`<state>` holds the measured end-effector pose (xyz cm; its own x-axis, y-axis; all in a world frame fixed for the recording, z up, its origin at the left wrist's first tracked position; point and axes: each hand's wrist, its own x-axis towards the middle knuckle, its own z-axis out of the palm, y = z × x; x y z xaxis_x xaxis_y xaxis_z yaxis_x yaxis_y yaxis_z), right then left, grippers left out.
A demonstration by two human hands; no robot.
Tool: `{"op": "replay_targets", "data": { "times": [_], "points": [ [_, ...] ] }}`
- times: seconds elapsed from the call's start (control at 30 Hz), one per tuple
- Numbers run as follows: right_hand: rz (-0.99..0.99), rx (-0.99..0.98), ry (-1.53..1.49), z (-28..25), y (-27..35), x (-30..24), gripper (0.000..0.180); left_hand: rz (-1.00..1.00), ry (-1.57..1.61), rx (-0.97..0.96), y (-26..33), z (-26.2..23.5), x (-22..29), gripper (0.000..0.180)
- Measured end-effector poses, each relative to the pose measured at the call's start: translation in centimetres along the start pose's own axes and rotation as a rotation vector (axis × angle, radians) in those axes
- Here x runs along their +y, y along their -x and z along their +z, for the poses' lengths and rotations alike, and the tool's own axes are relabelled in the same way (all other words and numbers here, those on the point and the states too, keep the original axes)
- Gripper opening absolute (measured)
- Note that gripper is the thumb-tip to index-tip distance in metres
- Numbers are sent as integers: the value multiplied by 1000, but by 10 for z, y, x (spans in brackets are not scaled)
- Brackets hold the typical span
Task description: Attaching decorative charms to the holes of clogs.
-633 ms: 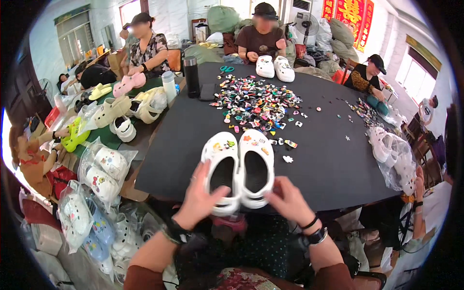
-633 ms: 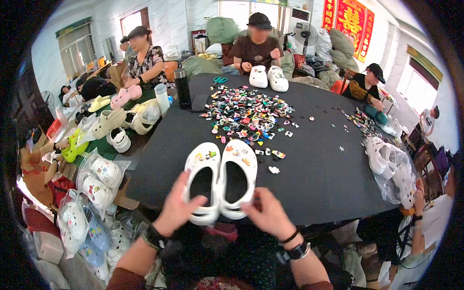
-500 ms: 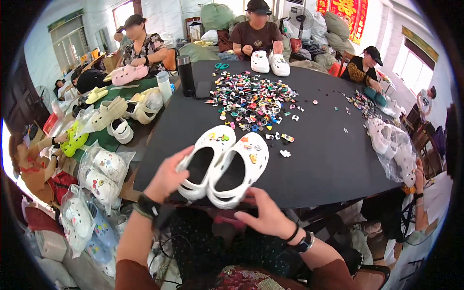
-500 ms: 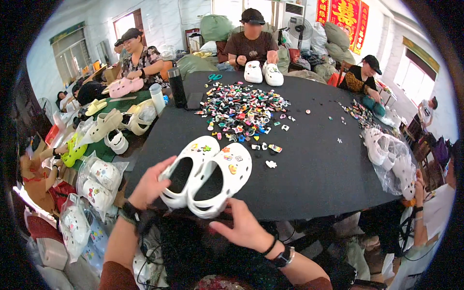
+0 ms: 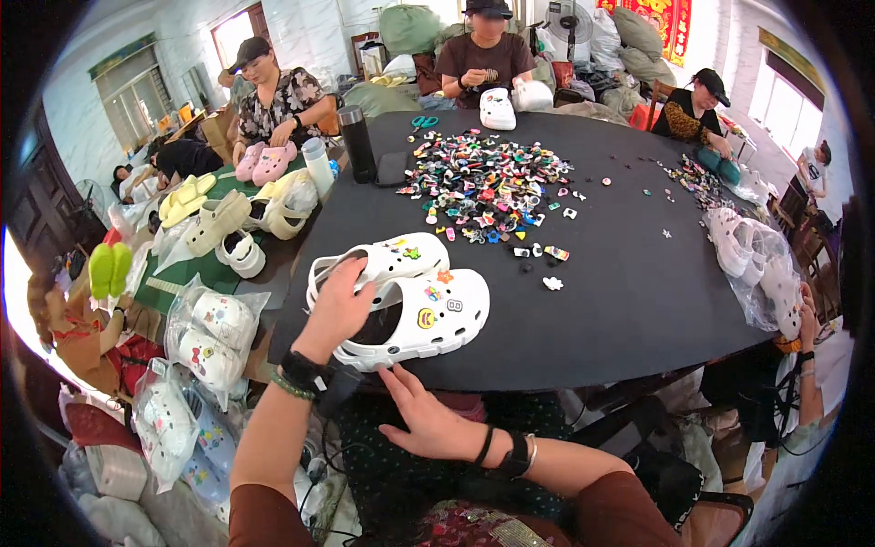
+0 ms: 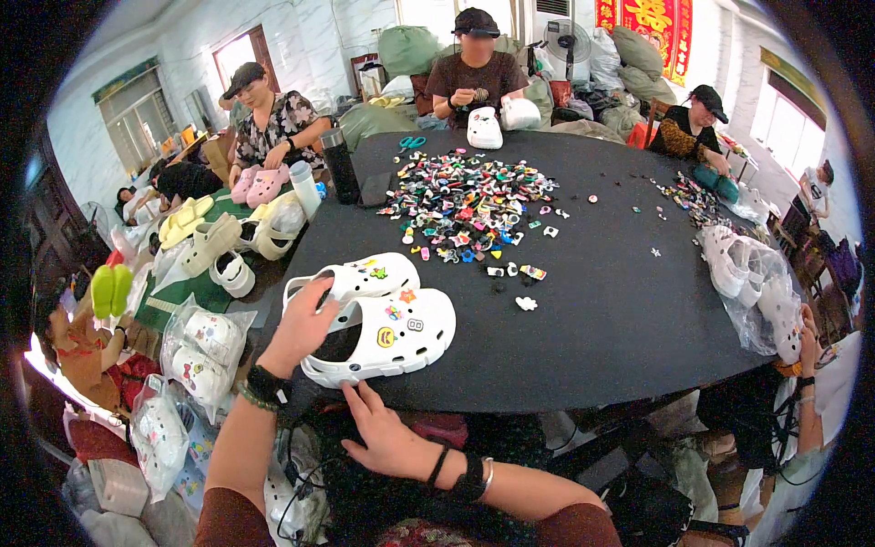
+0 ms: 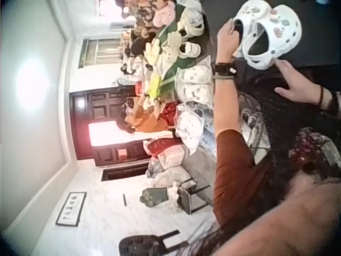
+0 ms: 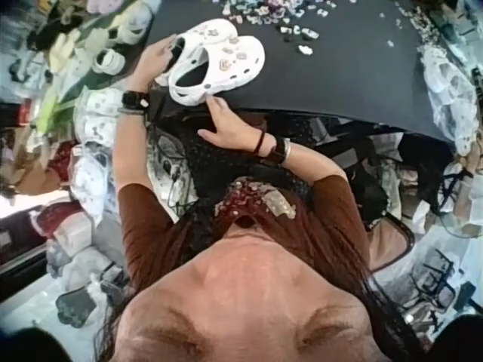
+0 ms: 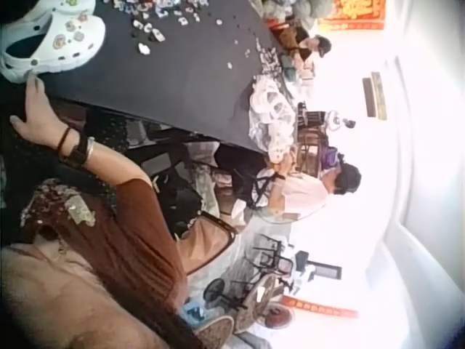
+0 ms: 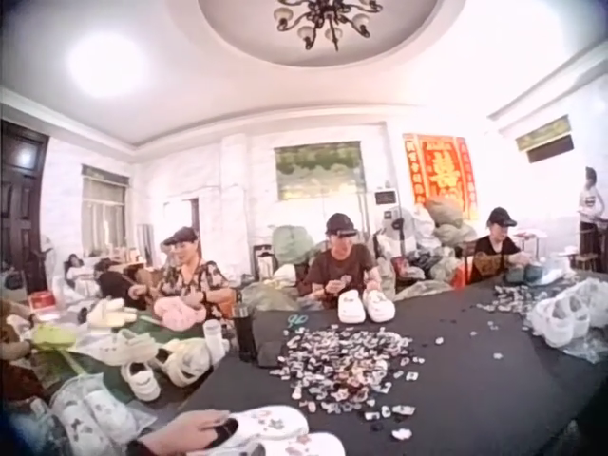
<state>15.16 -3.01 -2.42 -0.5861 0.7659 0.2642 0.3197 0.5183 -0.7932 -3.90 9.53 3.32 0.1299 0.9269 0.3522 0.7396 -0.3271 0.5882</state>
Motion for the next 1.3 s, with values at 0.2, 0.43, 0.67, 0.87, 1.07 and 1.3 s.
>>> {"op": "replay_targets", "data": {
  "times": [0.2,0.43,0.67,0.87,1.07,1.3],
  "points": [
    [-95,26,44,-71,-9,11,25,26,10,119,3,16,-11,56],
    [-78,258,367,-138,-47,33,56,-32,-206,111,-9,22,0,41],
    [-40,131,465,-142,-78,50,51,-1,-238,189,-4,30,8,38],
    [-46,45,402,-148,-82,49,40,-12,-234,183,0,29,5,35],
    [-95,59,466,-147,-75,43,28,-3,-209,185,0,31,5,34],
    [-246,-9,765,-148,-72,44,21,-9,-202,187,0,28,12,32]
  ]
}}
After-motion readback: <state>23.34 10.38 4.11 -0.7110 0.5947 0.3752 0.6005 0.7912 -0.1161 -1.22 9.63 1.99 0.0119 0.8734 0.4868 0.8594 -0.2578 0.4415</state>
